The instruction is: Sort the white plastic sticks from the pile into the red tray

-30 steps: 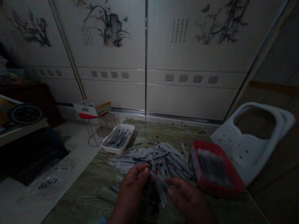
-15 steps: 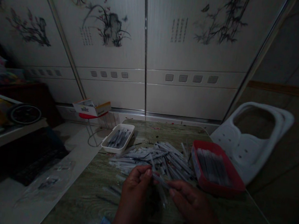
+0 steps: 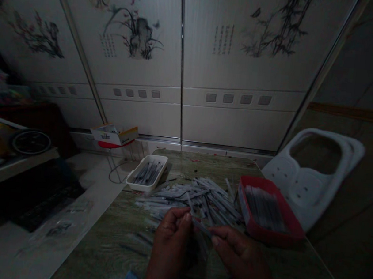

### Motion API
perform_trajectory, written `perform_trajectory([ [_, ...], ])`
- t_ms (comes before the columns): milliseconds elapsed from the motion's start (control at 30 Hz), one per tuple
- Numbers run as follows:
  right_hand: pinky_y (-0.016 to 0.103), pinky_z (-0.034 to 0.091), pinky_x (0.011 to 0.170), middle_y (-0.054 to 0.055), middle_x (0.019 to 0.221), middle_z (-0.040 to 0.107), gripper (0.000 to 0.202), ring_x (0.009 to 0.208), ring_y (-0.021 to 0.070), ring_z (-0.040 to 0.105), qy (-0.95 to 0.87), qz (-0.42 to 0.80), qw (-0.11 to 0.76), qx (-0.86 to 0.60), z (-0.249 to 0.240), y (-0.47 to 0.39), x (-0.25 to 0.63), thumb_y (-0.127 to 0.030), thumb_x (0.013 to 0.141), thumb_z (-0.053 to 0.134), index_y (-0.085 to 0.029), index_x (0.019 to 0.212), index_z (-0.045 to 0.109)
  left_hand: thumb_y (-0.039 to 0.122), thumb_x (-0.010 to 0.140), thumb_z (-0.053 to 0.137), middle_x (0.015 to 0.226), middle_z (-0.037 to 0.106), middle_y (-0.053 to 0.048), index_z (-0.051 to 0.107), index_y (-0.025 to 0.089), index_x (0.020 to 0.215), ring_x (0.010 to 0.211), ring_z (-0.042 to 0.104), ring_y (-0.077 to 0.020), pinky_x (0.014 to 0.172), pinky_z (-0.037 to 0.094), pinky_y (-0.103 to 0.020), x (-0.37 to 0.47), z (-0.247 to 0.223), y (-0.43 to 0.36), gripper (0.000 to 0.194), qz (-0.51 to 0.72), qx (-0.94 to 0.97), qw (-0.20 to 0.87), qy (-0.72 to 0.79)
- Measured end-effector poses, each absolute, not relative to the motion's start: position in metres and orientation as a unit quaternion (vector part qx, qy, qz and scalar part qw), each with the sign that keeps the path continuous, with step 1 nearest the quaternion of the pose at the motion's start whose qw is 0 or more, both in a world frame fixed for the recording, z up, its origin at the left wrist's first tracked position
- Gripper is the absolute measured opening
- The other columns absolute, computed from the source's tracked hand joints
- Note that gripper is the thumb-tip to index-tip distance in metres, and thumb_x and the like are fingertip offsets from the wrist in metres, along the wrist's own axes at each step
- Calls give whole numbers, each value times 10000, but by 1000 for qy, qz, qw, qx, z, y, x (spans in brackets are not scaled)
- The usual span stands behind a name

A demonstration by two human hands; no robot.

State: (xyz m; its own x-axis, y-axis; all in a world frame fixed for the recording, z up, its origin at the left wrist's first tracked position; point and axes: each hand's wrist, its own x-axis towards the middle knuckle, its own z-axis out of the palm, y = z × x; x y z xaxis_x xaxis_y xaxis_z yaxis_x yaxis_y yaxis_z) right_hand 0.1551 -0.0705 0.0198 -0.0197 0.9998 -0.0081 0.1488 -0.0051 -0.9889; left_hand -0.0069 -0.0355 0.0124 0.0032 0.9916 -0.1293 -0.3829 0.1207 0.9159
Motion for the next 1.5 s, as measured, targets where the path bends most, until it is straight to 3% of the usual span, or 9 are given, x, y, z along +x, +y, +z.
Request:
perform_trajectory([
  [133,330,513,797,59,970,763,314,914,246,692,-551,483,449,-511,25,-69,152,-459,909,588,-221,1028,757,446,823,731,863,732,-42,632,190,1090,688,643,-146,642,488,-250,-13,6,-32,383,555,348,614,440],
  [300,300,499,724,33,919,734,350,843,214,666,-530,486,436,-541,28,-68,152,-421,917,580,-245,1197,695,458,810,746,1033,755,-83,625,207,1193,909,705,-204,774,526,-290,-13,6,-23,473,550,326,619,455],
  [400,310,506,756,32,927,726,302,853,213,655,-538,443,458,-552,25,-66,163,-411,932,551,-247,1119,722,442,784,777,1096,756,-94,586,232,1308,1056,697,-239,869,524,-319,-11,14,-21,596,548,328,621,454],
  [500,354,507,869,57,1013,734,300,962,245,658,-546,344,499,-578,24,-62,186,-427,930,548,-237,1071,732,444,777,784,1148,752,-91,596,254,1304,1127,678,-241,934,502,-324,-14,18,-20,591,562,337,585,478],
  [600,403,486,952,82,1212,703,370,1103,280,632,-560,194,503,-630,25,-57,218,-434,928,540,-254,1213,693,478,776,772,1128,758,-84,644,249,1236,1111,683,-242,950,484,-330,-20,13,-17,529,563,354,533,523],
  [700,479,434,1013,111,1257,688,430,1167,313,591,-588,20,414,-695,19,-53,250,-411,927,519,-244,1301,649,500,783,756,1131,756,-79,657,247,1218,1136,667,-253,970,459,-340,-26,7,-14,513,555,379,506,541],
  [833,522,432,985,137,1304,667,471,1196,352,564,-574,-83,287,-763,3,-50,277,-370,932,480,-220,1356,618,516,768,759,1115,757,-77,672,236,1171,1123,663,-273,960,450,-353,-28,7,-12,499,541,393,496,555],
  [1133,505,442,990,116,1261,703,413,1192,341,591,-582,-86,245,-771,-20,-44,289,-380,929,486,-225,1259,679,550,771,736,1091,759,-73,685,231,1099,1122,653,-284,962,443,-366,-33,6,-10,460,519,414,489,566],
  [1500,494,432,1016,145,1226,686,436,1159,334,583,-573,-93,370,-725,0,-45,274,-465,947,450,-175,1178,680,513,809,723,1136,738,-68,665,234,1172,1100,663,-236,957,446,-341,-51,12,-7,462,592,379,465,538],
])
